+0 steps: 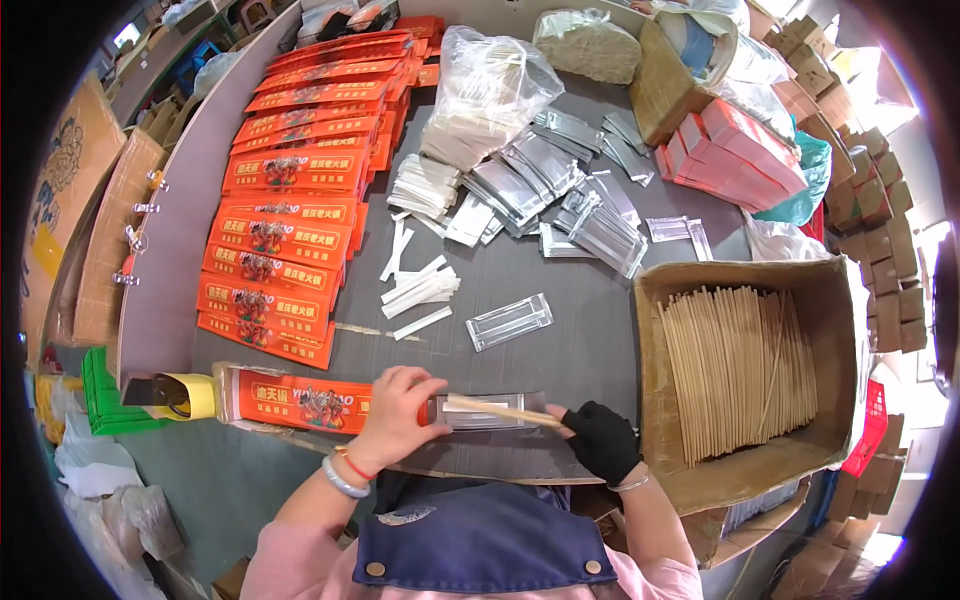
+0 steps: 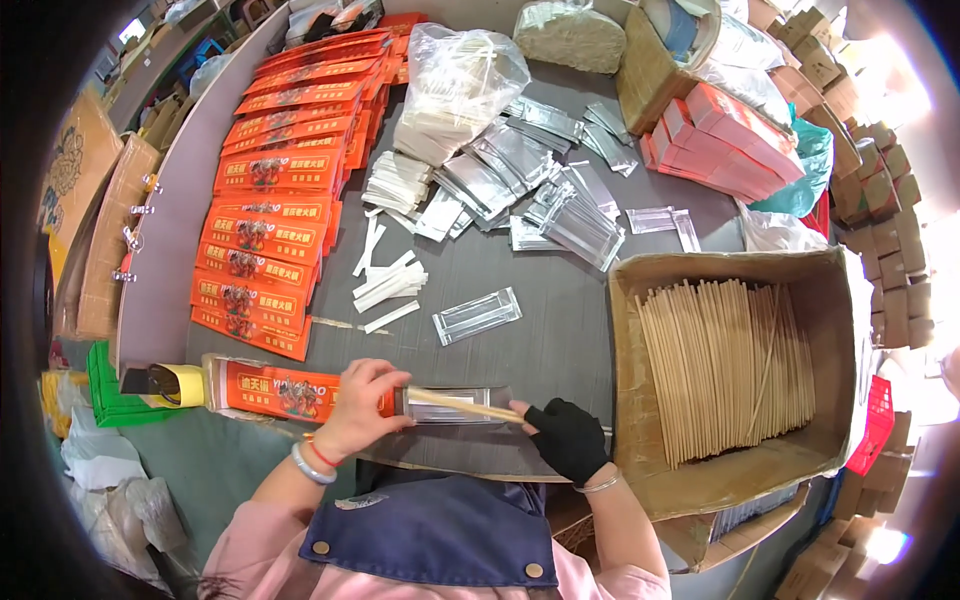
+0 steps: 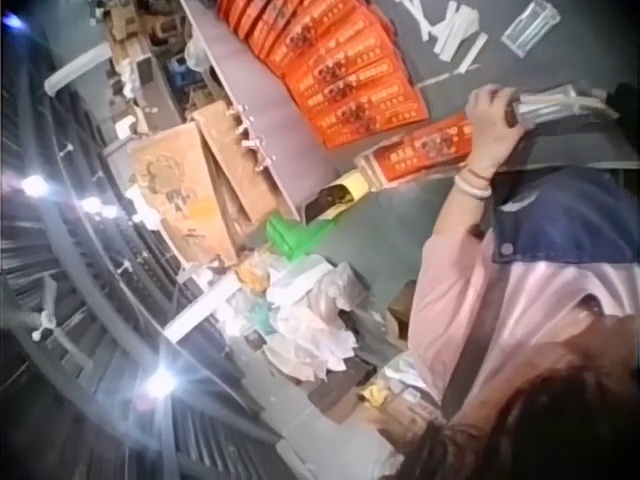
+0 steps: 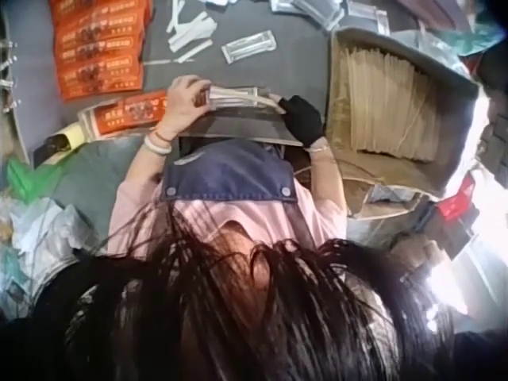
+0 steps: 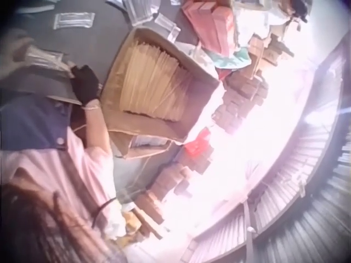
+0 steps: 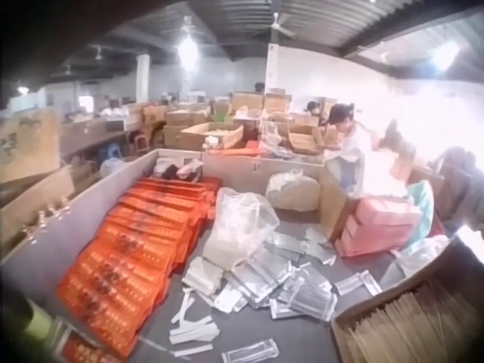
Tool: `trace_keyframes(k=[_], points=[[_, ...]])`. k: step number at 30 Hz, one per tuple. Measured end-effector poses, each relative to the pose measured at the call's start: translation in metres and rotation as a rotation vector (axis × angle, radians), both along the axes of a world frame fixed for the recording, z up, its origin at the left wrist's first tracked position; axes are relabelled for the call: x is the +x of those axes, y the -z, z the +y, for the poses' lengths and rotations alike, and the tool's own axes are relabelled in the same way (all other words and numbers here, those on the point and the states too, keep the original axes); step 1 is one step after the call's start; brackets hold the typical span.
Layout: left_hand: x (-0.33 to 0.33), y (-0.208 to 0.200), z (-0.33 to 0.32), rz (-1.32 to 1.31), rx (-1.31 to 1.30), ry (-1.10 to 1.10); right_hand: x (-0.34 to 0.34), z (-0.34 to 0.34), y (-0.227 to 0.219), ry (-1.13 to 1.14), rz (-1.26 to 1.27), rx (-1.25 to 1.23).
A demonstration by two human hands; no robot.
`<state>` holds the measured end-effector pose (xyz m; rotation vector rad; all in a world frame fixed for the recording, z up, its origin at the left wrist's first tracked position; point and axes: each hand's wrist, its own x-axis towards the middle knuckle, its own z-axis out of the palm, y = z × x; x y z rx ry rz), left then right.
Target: Packaging disposable chopsticks and plastic spoons into plastic sleeves.
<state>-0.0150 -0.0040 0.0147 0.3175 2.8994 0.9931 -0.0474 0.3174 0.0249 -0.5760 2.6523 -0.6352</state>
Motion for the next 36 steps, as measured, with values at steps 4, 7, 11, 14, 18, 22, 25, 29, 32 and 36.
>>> trace_keyframes(k=[4, 7, 11, 14, 18, 22, 25, 29, 32, 36], points=[[0.014, 0.018, -0.006, 0.041, -0.064, 0.018, -0.012, -0.027, 0.040, -0.156, -0.012, -0.001], [0.008, 0.016, 0.014, 0.087, -0.030, 0.057, -0.010, -0.067, 0.050, -0.213, 0.230, -0.293], [0.009, 0.017, 0.010, 0.036, -0.142, 0.031, -0.017, -0.025, 0.045, 0.207, 0.217, -0.203], [-0.001, 0.024, 0.022, 0.090, -0.109, 0.078, 0.004, -0.066, 0.080, 0.243, 0.104, -0.438], [-0.013, 0.016, 0.016, 0.063, -0.132, 0.145, 0.004, -0.114, 0.051, 0.131, -0.127, -0.813], [-0.017, 0.009, 0.023, 0.044, -0.272, 0.319, -0.008, -0.075, 0.034, 0.142, 0.194, -0.312], [-0.031, -0.014, 0.011, -0.035, -0.331, 0.461, -0.014, -0.086, 0.006, -0.098, 0.409, 0.007], [-0.069, -0.060, -0.044, 0.146, -0.285, 0.441, -0.020, -0.053, 0.000, 0.109, 0.419, -0.136], [-0.081, -0.051, -0.092, 0.391, -0.612, 0.014, -0.015, -0.040, -0.002, 0.169, 0.305, -0.064], [0.001, 0.005, -0.036, 0.017, -0.251, -0.319, -0.004, -0.051, -0.006, 0.023, 0.375, 0.017]])
